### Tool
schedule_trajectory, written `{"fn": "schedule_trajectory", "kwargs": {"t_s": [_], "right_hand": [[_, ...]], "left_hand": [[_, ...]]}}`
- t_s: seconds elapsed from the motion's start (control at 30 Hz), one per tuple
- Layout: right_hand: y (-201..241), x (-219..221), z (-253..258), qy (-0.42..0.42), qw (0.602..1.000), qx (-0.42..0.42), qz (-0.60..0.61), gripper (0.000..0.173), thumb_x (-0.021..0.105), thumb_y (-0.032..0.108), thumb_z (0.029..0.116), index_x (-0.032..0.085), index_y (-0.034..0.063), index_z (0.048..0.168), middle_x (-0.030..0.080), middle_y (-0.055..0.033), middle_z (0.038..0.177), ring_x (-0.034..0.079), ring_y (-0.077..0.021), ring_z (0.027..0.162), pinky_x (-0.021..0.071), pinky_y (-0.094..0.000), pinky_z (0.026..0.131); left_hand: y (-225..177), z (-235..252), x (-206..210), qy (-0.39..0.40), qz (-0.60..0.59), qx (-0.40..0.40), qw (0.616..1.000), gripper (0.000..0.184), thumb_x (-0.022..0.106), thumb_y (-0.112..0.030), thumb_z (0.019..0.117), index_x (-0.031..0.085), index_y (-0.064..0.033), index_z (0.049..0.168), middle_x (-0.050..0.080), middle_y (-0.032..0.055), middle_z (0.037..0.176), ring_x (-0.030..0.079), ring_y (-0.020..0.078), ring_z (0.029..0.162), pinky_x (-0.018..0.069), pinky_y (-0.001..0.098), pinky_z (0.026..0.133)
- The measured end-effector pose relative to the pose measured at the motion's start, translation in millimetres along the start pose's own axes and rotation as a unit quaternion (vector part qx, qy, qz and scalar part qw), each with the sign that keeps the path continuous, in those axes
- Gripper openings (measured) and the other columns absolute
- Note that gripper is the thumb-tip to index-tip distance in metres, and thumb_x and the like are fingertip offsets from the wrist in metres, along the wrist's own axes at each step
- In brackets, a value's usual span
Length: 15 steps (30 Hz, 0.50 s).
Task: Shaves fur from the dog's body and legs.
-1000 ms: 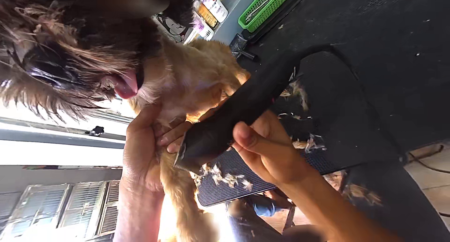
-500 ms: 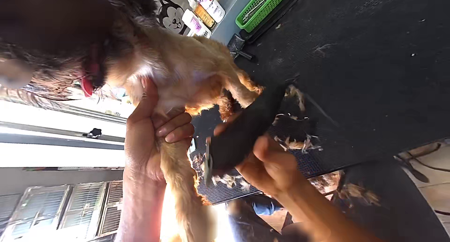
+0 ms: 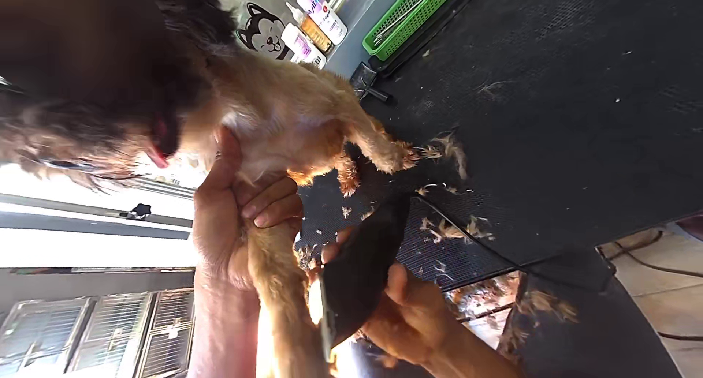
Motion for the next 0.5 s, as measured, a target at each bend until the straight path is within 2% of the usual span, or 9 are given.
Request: {"fn": "schedule_trajectory", "kwargs": {"t_s": [0.07, 0.13, 0.2, 0.27, 0.33, 0.4, 0.5], "right_hand": [[4.4, -3.2, -4.5, 0.030, 0.999, 0.021, -0.003, 0.049, 0.070, 0.034, 0.0960, 0.057, 0.0129, 0.139, 0.063, -0.0116, 0.134, 0.062, -0.0264, 0.124, 0.0501, -0.0444, 0.107], [8.0, 3.7, -10.4, 0.066, 0.996, 0.052, -0.031, 0.052, 0.070, 0.039, 0.0942, 0.056, 0.0133, 0.137, 0.068, -0.0104, 0.124, 0.067, -0.0262, 0.115, 0.0541, -0.0440, 0.101], [16.9, 13.9, -13.6, 0.097, 0.989, 0.065, -0.087, 0.053, 0.070, 0.038, 0.0933, 0.054, 0.0119, 0.137, 0.069, -0.0108, 0.120, 0.068, -0.0249, 0.110, 0.0547, -0.0432, 0.097], [34.5, 17.8, -12.6, 0.069, 0.978, 0.058, -0.189, 0.053, 0.070, 0.042, 0.0929, 0.056, 0.0141, 0.136, 0.069, -0.0091, 0.119, 0.067, -0.0206, 0.108, 0.0554, -0.0389, 0.095], [56.1, 22.5, -3.0, 0.017, 0.954, 0.011, -0.300, 0.048, 0.067, 0.043, 0.0969, 0.057, 0.0148, 0.134, 0.067, -0.0104, 0.122, 0.067, -0.0212, 0.111, 0.0565, -0.0382, 0.095], [73.1, 29.0, 13.0, -0.028, 0.915, -0.064, -0.397, 0.043, 0.067, 0.036, 0.0989, 0.057, 0.0102, 0.131, 0.066, -0.0138, 0.124, 0.067, -0.0237, 0.112, 0.0582, -0.0391, 0.095], [88.9, 40.3, 35.2, -0.041, 0.860, -0.115, -0.496, 0.044, 0.071, 0.030, 0.0970, 0.053, 0.0061, 0.130, 0.066, -0.0139, 0.122, 0.067, -0.0245, 0.112, 0.0583, -0.0411, 0.098]], "left_hand": [[2.1, -0.7, -0.7, -0.025, -0.017, 0.000, 1.000, 0.050, 0.041, -0.055, 0.1049, 0.058, -0.0128, 0.086, 0.042, -0.0058, 0.056, 0.041, 0.0019, 0.041, 0.0379, 0.0147, 0.040], [1.7, 0.9, -6.5, -0.029, -0.036, -0.004, 0.999, 0.047, 0.045, -0.050, 0.1046, 0.061, -0.0124, 0.082, 0.045, -0.0052, 0.056, 0.044, 0.0029, 0.043, 0.0406, 0.0162, 0.043], [3.2, 2.0, -10.4, -0.052, -0.017, -0.006, 0.998, 0.046, 0.042, -0.049, 0.1050, 0.060, -0.0148, 0.079, 0.046, -0.0059, 0.056, 0.044, 0.0021, 0.043, 0.0408, 0.0158, 0.042], [5.6, 2.9, -13.7, -0.084, 0.016, -0.012, 0.996, 0.046, 0.043, -0.050, 0.1054, 0.059, -0.0151, 0.080, 0.043, -0.0063, 0.055, 0.043, 0.0020, 0.041, 0.0414, 0.0157, 0.041], [5.5, 4.5, -19.0, -0.084, 0.042, -0.013, 0.995, 0.045, 0.044, -0.049, 0.1060, 0.060, -0.0131, 0.083, 0.042, -0.0059, 0.054, 0.043, 0.0029, 0.041, 0.0429, 0.0167, 0.043], [6.9, 5.7, -21.0, -0.089, 0.063, -0.018, 0.994, 0.044, 0.044, -0.047, 0.1066, 0.059, -0.0140, 0.081, 0.041, -0.0065, 0.053, 0.044, 0.0027, 0.042, 0.0433, 0.0166, 0.043], [15.6, 4.6, -18.0, -0.103, 0.071, -0.025, 0.992, 0.040, 0.045, -0.041, 0.1075, 0.058, -0.0164, 0.079, 0.040, -0.0076, 0.053, 0.043, 0.0008, 0.041, 0.0417, 0.0144, 0.042]]}}
Point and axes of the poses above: each hand's wrist, its own z-axis towards the middle knuckle, its own x-axis out of the palm, y = z × x, the point moved 2 cm from there along z, towards the middle knuckle
